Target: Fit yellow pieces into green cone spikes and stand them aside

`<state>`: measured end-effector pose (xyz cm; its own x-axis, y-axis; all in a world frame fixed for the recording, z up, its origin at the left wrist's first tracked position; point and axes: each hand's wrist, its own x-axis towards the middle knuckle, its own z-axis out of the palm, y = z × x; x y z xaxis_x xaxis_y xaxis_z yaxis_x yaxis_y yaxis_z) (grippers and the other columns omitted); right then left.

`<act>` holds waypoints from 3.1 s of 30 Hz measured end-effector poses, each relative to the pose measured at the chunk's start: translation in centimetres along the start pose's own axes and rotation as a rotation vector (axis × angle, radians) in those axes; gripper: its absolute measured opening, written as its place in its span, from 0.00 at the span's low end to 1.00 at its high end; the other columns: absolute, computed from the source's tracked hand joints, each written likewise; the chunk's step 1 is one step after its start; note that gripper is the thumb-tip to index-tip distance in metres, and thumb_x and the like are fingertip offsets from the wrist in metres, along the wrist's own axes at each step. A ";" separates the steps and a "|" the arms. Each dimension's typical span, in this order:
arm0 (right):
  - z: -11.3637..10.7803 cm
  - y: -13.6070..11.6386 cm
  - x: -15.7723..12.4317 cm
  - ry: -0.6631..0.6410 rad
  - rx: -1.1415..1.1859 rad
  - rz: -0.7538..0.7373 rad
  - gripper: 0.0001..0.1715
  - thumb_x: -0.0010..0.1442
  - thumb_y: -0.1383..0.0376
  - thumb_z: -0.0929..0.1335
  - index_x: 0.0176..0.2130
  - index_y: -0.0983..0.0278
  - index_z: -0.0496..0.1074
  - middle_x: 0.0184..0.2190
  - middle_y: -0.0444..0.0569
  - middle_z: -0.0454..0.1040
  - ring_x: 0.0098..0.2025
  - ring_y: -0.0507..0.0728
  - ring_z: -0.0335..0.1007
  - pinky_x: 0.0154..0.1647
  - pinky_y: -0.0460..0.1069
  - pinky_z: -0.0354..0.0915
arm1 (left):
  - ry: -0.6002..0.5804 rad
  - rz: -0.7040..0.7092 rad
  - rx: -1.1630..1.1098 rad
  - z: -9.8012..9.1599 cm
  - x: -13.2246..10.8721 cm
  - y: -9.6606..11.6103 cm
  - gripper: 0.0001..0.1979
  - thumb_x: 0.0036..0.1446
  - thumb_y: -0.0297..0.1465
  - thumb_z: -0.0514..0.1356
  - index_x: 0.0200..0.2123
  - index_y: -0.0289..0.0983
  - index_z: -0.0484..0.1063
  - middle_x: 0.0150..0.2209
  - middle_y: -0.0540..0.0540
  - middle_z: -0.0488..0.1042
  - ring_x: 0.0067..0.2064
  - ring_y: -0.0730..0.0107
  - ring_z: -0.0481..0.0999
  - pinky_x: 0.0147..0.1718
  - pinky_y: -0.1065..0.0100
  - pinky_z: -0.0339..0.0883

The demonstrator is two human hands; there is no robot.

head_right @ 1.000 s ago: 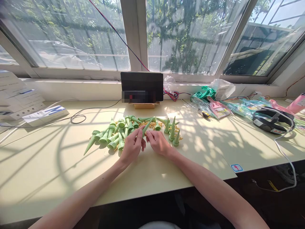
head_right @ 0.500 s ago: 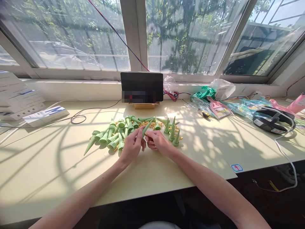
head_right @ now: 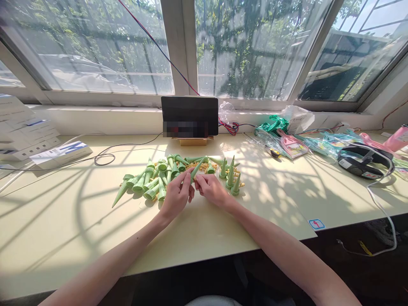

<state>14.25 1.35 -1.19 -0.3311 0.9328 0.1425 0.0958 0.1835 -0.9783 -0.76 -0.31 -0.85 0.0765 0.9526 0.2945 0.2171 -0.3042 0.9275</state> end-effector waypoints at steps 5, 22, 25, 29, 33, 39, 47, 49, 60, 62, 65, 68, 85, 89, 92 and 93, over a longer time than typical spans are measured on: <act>-0.1 0.0 0.0 0.106 -0.318 -0.143 0.28 0.72 0.53 0.60 0.22 0.59 0.62 0.18 0.44 0.62 0.24 0.54 0.56 0.29 0.51 0.55 | 0.010 -0.012 -0.049 0.1 0.0 -0.1 0.25 0.70 0.45 0.54 0.57 0.35 0.77 0.16 0.55 0.66 0.18 0.70 0.66 0.24 0.66 0.65; 0.5 -0.4 0.0 0.083 0.022 0.039 0.28 0.67 0.50 0.64 0.21 0.60 0.59 0.16 0.39 0.55 0.19 0.50 0.49 0.22 0.48 0.49 | -0.047 -0.059 -0.071 0.0 0.1 -0.2 0.26 0.71 0.45 0.52 0.61 0.35 0.74 0.20 0.53 0.69 0.22 0.70 0.71 0.26 0.68 0.68; 0.6 -0.3 0.1 0.122 -0.142 -0.054 0.30 0.69 0.50 0.62 0.20 0.60 0.61 0.17 0.43 0.63 0.21 0.52 0.58 0.25 0.48 0.56 | -0.056 -0.094 -0.139 0.2 0.3 -0.6 0.25 0.71 0.46 0.52 0.60 0.36 0.74 0.22 0.52 0.71 0.23 0.69 0.73 0.26 0.67 0.71; 0.6 -0.4 0.1 0.148 -0.247 -0.117 0.30 0.69 0.49 0.61 0.20 0.60 0.60 0.17 0.43 0.64 0.23 0.52 0.60 0.27 0.48 0.57 | -0.068 -0.159 -0.312 0.4 0.6 -0.6 0.23 0.67 0.48 0.56 0.50 0.35 0.77 0.26 0.50 0.72 0.24 0.70 0.73 0.25 0.66 0.72; 0.7 -0.5 -0.1 0.216 -0.359 -0.181 0.26 0.66 0.53 0.65 0.21 0.59 0.55 0.16 0.40 0.59 0.21 0.50 0.53 0.24 0.47 0.52 | -0.089 -0.221 -0.460 0.3 0.7 0.1 0.20 0.62 0.48 0.61 0.40 0.34 0.77 0.31 0.46 0.75 0.28 0.70 0.74 0.24 0.67 0.71; 0.8 -0.4 -0.4 0.181 -0.419 -0.243 0.24 0.67 0.59 0.64 0.22 0.59 0.55 0.15 0.40 0.61 0.20 0.50 0.53 0.25 0.48 0.52 | -0.111 -0.265 -0.518 0.2 0.5 0.5 0.22 0.60 0.50 0.64 0.28 0.35 0.71 0.28 0.48 0.70 0.29 0.71 0.72 0.26 0.69 0.70; 0.7 -0.3 -0.5 0.141 -0.484 -0.248 0.16 0.59 0.67 0.65 0.21 0.60 0.58 0.17 0.41 0.67 0.22 0.51 0.55 0.26 0.49 0.50 | -0.162 -0.290 -0.506 0.2 0.4 0.4 0.23 0.56 0.50 0.67 0.28 0.35 0.72 0.27 0.50 0.68 0.29 0.74 0.69 0.28 0.69 0.72; 0.7 -0.3 -0.5 0.136 -0.492 -0.253 0.16 0.58 0.67 0.65 0.21 0.60 0.58 0.17 0.41 0.67 0.22 0.51 0.55 0.26 0.49 0.50 | -0.164 -0.297 -0.504 0.2 0.4 0.4 0.22 0.56 0.50 0.68 0.30 0.35 0.74 0.28 0.49 0.70 0.30 0.73 0.70 0.28 0.70 0.72; 1.0 -0.2 -0.3 0.158 -0.419 -0.287 0.19 0.62 0.63 0.65 0.24 0.59 0.53 0.18 0.39 0.57 0.24 0.51 0.50 0.27 0.49 0.50 | -0.041 -0.227 -0.365 0.2 0.5 -0.2 0.20 0.58 0.49 0.65 0.35 0.37 0.73 0.32 0.47 0.76 0.34 0.67 0.77 0.34 0.67 0.75; 1.0 -0.5 -0.3 0.169 -0.413 -0.281 0.20 0.63 0.62 0.65 0.24 0.59 0.52 0.19 0.39 0.55 0.24 0.51 0.48 0.27 0.49 0.50 | -0.005 -0.196 -0.324 0.2 0.6 -0.2 0.18 0.60 0.48 0.64 0.35 0.37 0.72 0.32 0.47 0.77 0.35 0.67 0.78 0.35 0.66 0.74; 1.0 -0.8 -0.4 0.184 -0.404 -0.279 0.21 0.63 0.61 0.67 0.25 0.59 0.53 0.19 0.38 0.54 0.24 0.50 0.47 0.26 0.49 0.50 | 0.053 -0.125 -0.222 0.0 0.7 0.0 0.17 0.62 0.46 0.63 0.36 0.38 0.73 0.33 0.47 0.78 0.34 0.67 0.78 0.36 0.67 0.73; 0.9 -0.8 -0.5 0.226 -0.379 -0.301 0.14 0.60 0.61 0.68 0.28 0.59 0.60 0.18 0.37 0.55 0.22 0.50 0.49 0.25 0.48 0.51 | 0.105 -0.050 -0.080 -0.3 0.7 0.5 0.15 0.64 0.45 0.61 0.38 0.38 0.74 0.34 0.47 0.77 0.31 0.69 0.76 0.31 0.68 0.71; 0.4 -0.1 -0.1 0.559 -0.272 -0.314 0.07 0.66 0.60 0.66 0.36 0.59 0.66 0.19 0.35 0.57 0.19 0.50 0.52 0.23 0.47 0.52 | 0.013 0.108 0.960 -0.3 -0.1 0.8 0.09 0.62 0.30 0.58 0.41 0.38 0.79 0.30 0.45 0.78 0.34 0.58 0.78 0.32 0.64 0.60; 0.4 -0.2 -0.1 0.526 -0.303 -0.298 0.07 0.66 0.60 0.65 0.35 0.59 0.66 0.19 0.36 0.56 0.20 0.51 0.53 0.24 0.48 0.52 | -0.082 0.108 1.109 -0.3 0.0 0.8 0.10 0.64 0.28 0.56 0.39 0.37 0.78 0.29 0.43 0.79 0.34 0.56 0.79 0.34 0.62 0.61; 0.5 -0.2 -0.1 0.508 -0.322 -0.271 0.08 0.66 0.60 0.65 0.34 0.58 0.66 0.18 0.37 0.56 0.20 0.52 0.54 0.24 0.48 0.53 | -0.114 0.155 1.156 -0.2 0.0 0.7 0.12 0.67 0.30 0.55 0.36 0.36 0.78 0.30 0.41 0.80 0.34 0.56 0.79 0.37 0.61 0.61; 0.5 -0.2 0.0 0.502 -0.325 -0.266 0.08 0.66 0.60 0.65 0.34 0.59 0.66 0.19 0.37 0.57 0.20 0.52 0.54 0.24 0.48 0.53 | -0.118 0.173 1.159 -0.2 0.0 0.6 0.13 0.68 0.32 0.54 0.35 0.36 0.77 0.29 0.41 0.80 0.34 0.56 0.79 0.37 0.60 0.61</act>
<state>13.80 1.13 -1.06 0.0883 0.8596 0.5033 0.3758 0.4392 -0.8160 -0.82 -0.47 -0.22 0.2682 0.9099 0.3166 0.9452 -0.3120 0.0960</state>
